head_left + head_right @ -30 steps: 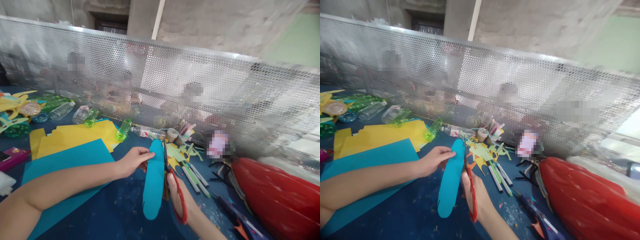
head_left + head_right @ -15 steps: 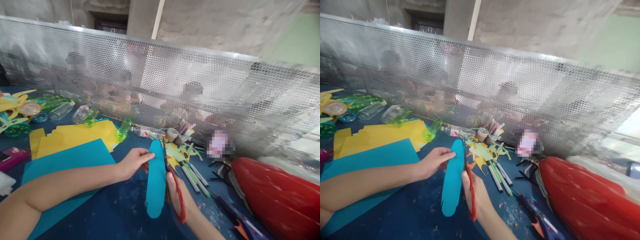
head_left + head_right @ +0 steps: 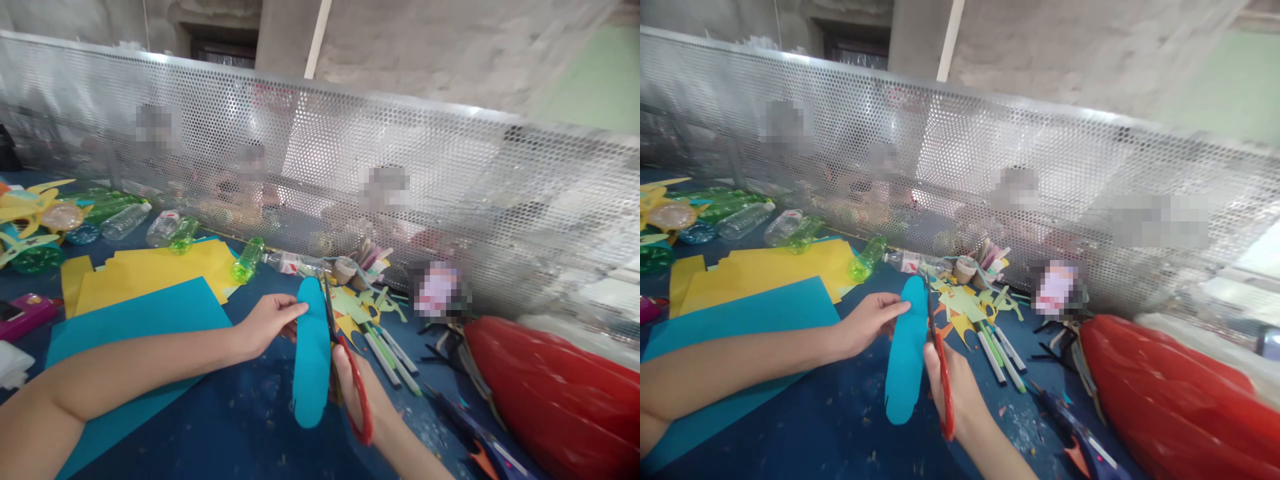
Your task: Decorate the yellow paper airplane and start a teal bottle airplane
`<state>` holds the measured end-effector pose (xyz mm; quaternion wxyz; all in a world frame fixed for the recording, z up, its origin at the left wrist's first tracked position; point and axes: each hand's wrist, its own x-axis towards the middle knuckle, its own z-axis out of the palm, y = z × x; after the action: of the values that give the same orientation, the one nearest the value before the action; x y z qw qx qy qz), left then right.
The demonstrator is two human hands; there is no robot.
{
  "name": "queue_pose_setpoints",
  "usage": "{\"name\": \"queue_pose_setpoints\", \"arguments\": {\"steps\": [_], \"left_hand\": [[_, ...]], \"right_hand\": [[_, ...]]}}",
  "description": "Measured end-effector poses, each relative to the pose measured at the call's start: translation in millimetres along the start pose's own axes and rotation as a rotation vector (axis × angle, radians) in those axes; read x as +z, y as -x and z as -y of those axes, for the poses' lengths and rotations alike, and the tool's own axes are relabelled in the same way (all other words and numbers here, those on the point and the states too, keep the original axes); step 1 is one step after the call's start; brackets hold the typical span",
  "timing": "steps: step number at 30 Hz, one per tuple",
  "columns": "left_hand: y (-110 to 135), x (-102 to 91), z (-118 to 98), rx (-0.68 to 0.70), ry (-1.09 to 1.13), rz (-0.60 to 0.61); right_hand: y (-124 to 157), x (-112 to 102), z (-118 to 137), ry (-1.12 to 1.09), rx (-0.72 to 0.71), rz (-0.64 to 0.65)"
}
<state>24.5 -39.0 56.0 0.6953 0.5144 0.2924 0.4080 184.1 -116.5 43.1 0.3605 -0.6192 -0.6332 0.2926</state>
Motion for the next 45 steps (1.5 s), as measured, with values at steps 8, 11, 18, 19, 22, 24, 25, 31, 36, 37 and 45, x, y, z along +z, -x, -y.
{"name": "queue_pose_setpoints", "arguments": {"steps": [8, 11, 18, 19, 22, 24, 25, 31, 36, 37, 45], "left_hand": [[0.2, 0.0, -0.8, -0.012, 0.013, 0.001], [-0.2, -0.2, -0.3, -0.009, 0.013, -0.001], [0.7, -0.2, 0.9, 0.002, 0.014, 0.000], [0.6, -0.2, 1.0, 0.005, 0.011, 0.002], [0.4, 0.2, 1.1, 0.006, -0.003, -0.006], [0.6, 0.6, 0.9, 0.004, -0.007, -0.007], [0.8, 0.9, 0.8, 0.005, -0.008, -0.006], [2.6, 3.0, -0.3, 0.005, 0.000, -0.006], [1.1, 1.3, 1.5, 0.020, -0.006, -0.006], [0.6, 0.6, 2.2, 0.026, -0.007, -0.009], [-1.3, -1.2, 3.9, 0.046, 0.026, -0.022]], "right_hand": [[-0.1, -1.4, -3.4, -0.023, 0.024, 0.071], [-0.1, -2.0, -2.4, -0.018, 0.034, 0.070], [-1.3, -2.4, -3.0, -0.004, 0.011, 0.078], [-1.5, -2.1, -4.0, -0.011, 0.011, 0.076], [-1.8, -1.3, -6.2, -0.027, 0.011, 0.075], [-1.2, -0.5, -5.9, -0.036, 0.018, 0.077], [-0.8, 0.0, -5.2, -0.041, 0.026, 0.075], [1.6, 2.1, -0.1, -0.039, 0.055, 0.048], [1.9, -0.5, 1.6, -0.013, 0.045, 0.061], [2.0, -1.1, 2.0, -0.012, 0.047, 0.064], [0.9, -3.3, 1.8, -0.003, -0.026, 0.127]]}}
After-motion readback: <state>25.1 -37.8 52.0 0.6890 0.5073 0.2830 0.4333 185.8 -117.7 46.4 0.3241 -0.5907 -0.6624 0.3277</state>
